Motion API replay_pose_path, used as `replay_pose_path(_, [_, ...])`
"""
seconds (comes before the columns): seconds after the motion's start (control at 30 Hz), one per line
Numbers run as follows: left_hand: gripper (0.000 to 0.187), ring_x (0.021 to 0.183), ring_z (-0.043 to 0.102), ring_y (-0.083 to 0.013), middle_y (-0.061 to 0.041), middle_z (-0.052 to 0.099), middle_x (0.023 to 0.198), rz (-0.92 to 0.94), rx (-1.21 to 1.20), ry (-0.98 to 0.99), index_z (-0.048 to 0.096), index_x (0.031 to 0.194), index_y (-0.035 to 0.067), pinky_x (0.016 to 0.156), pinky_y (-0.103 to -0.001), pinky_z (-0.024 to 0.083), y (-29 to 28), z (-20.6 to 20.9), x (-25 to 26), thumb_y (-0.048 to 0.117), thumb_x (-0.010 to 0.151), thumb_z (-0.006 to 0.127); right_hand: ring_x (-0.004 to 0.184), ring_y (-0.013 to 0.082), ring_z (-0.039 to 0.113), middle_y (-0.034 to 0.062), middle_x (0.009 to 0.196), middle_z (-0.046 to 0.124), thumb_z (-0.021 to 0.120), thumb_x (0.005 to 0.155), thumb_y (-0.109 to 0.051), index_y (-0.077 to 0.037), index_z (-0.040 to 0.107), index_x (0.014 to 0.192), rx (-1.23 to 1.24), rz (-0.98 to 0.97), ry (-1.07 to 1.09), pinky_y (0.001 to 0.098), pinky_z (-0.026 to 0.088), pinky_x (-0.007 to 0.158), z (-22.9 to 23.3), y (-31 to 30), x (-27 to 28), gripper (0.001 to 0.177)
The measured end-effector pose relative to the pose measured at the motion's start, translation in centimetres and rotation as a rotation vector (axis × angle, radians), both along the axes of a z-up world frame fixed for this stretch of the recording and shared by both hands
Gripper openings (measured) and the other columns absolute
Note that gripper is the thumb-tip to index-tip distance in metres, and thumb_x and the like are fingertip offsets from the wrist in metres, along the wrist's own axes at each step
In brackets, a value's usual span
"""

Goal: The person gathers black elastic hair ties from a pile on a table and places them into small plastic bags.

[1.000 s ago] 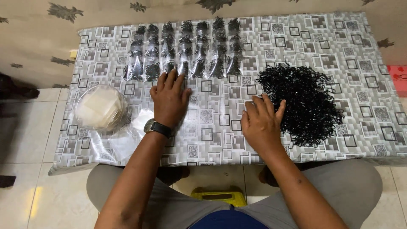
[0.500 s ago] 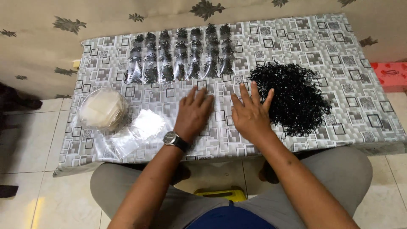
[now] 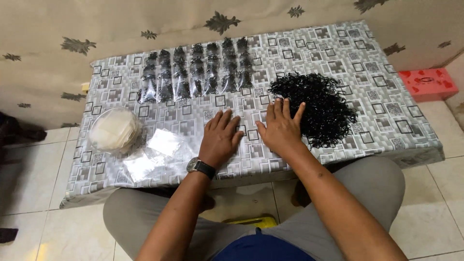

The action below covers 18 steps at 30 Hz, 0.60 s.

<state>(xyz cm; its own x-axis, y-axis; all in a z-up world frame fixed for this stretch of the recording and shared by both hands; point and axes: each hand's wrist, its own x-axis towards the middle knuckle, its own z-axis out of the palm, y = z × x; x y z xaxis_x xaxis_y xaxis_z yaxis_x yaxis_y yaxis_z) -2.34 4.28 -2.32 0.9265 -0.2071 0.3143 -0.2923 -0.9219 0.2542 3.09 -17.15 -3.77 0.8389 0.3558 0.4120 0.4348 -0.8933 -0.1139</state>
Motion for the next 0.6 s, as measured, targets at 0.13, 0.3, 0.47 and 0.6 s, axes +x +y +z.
replay_pose_path(0.13, [0.048,0.144,0.042,-0.0405,-0.016,0.051,0.151,-0.005,-0.013,0.031,0.057,0.143,0.020,0.114,-0.056,0.032,0.0,0.4,-0.3,0.049,0.106,0.045,0.145,0.0494,0.045,0.0291,0.139,0.064,0.065,0.094,-0.039,0.001,0.066,0.134,-0.011,0.023,0.046,0.0823,-0.004,0.110,2.2,-2.2,-0.1,0.057])
replay_pose_path(0.3, [0.047,0.145,0.041,-0.0385,-0.013,0.050,0.151,0.002,0.005,0.045,0.056,0.143,0.022,0.115,-0.054,0.032,0.2,0.3,0.0,0.049,0.106,0.044,0.118,0.0423,0.056,0.0207,0.134,0.061,0.084,0.083,-0.035,-0.006,0.069,0.130,0.112,-0.193,-0.051,0.0637,0.039,0.093,5.0,-6.7,1.2,0.058])
replay_pose_path(0.47, [0.049,0.142,0.042,-0.0368,-0.010,0.051,0.147,0.009,0.011,0.052,0.055,0.143,0.027,0.112,-0.055,0.034,0.5,0.4,0.8,0.054,0.103,0.043,0.102,0.0362,0.065,0.0089,0.109,0.062,0.077,0.093,-0.024,-0.010,0.074,0.121,0.127,-0.144,0.107,0.0522,0.046,0.087,0.8,-9.9,4.5,0.031])
replay_pose_path(0.6, [0.052,0.139,0.042,-0.0340,-0.005,0.050,0.141,0.016,0.008,0.080,0.055,0.142,0.032,0.110,-0.055,0.036,1.1,-0.1,1.7,0.061,0.101,0.042,0.092,0.0219,0.071,-0.0062,0.090,0.065,0.075,0.094,-0.027,-0.024,0.076,0.112,0.003,-0.127,0.138,0.0403,0.048,0.085,1.3,-10.2,5.8,0.018])
